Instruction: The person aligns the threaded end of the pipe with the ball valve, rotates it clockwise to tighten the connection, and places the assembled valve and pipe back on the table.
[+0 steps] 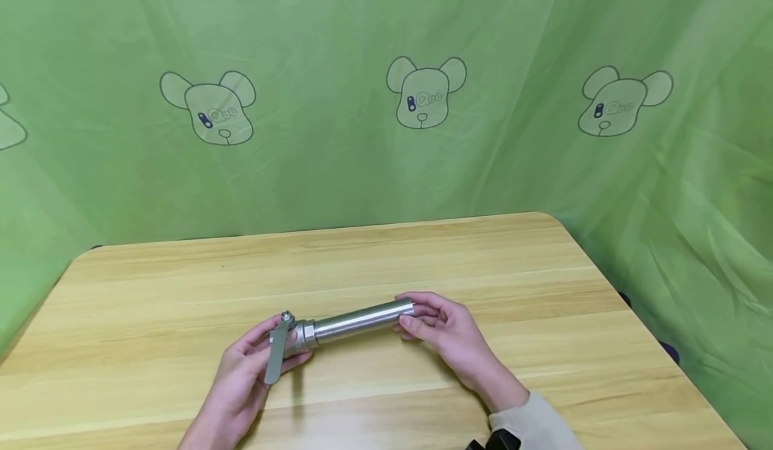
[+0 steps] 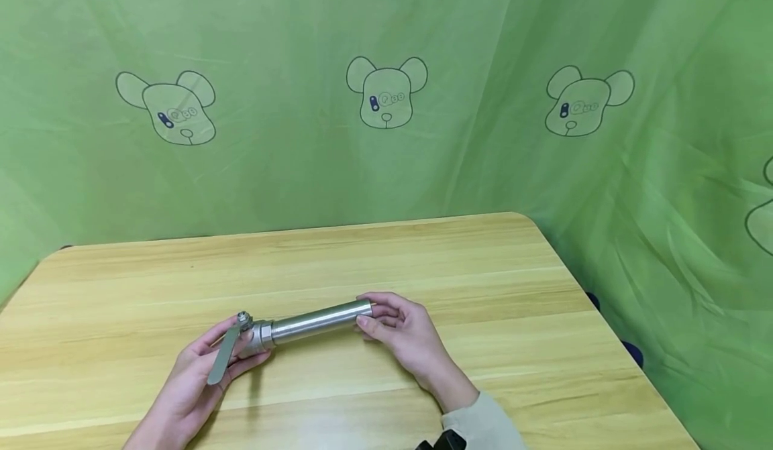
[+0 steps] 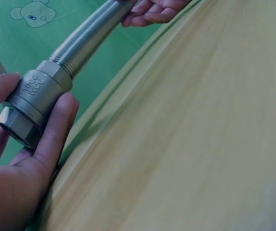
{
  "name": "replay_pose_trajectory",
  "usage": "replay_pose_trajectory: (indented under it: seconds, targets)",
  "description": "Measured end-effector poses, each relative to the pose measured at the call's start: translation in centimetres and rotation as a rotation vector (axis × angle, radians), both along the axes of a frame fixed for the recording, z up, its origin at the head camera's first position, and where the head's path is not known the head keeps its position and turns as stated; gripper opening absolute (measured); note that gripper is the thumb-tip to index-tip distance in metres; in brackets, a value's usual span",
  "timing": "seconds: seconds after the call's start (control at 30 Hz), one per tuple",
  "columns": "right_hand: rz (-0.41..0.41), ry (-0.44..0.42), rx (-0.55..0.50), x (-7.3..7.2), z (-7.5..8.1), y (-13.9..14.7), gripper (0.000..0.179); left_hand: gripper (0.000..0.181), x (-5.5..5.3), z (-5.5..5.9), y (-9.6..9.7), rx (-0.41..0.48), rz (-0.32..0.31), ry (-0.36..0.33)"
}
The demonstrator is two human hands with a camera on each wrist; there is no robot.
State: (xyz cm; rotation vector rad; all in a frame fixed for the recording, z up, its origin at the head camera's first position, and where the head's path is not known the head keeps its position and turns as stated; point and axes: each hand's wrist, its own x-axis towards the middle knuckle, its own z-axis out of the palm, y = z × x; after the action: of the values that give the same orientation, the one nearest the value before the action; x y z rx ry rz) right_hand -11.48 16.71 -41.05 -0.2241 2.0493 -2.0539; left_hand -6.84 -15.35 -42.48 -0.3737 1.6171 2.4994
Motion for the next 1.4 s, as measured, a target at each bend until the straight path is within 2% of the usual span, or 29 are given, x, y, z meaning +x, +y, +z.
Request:
replay_pose_trajectory:
  seconds: [0.43,0.7,0.87,1.1,1.4]
  targets:
    - [0.013,-0.004,0.068,0.22,0.03,0.00,0.043,0.041,0.14,-0.10,0.16,-0.019,-0.022,0.006]
    - [-0.021,0.028,0.017,0.30,0.14,0.20,0.059,0.033,0.26,-0.11,0.18,-0.002,-0.021,0.011]
    - [-0.043,0.028,0.036,0.30,0.22,0.31,0.054,0.028,0.32,-0.17,0.27,-0.001,-0.013,0.029]
    - [-0.019,0.007,0.023,0.06,0.00,0.22,0.049,0.030,0.34,-0.32,0.18,0.003,-0.014,0.048]
    - [-0.031,0.034,0.044,0.09,-0.04,0.25,0.059,0.033,0.22,-0.60,0.01,0.022,-0.012,0.045]
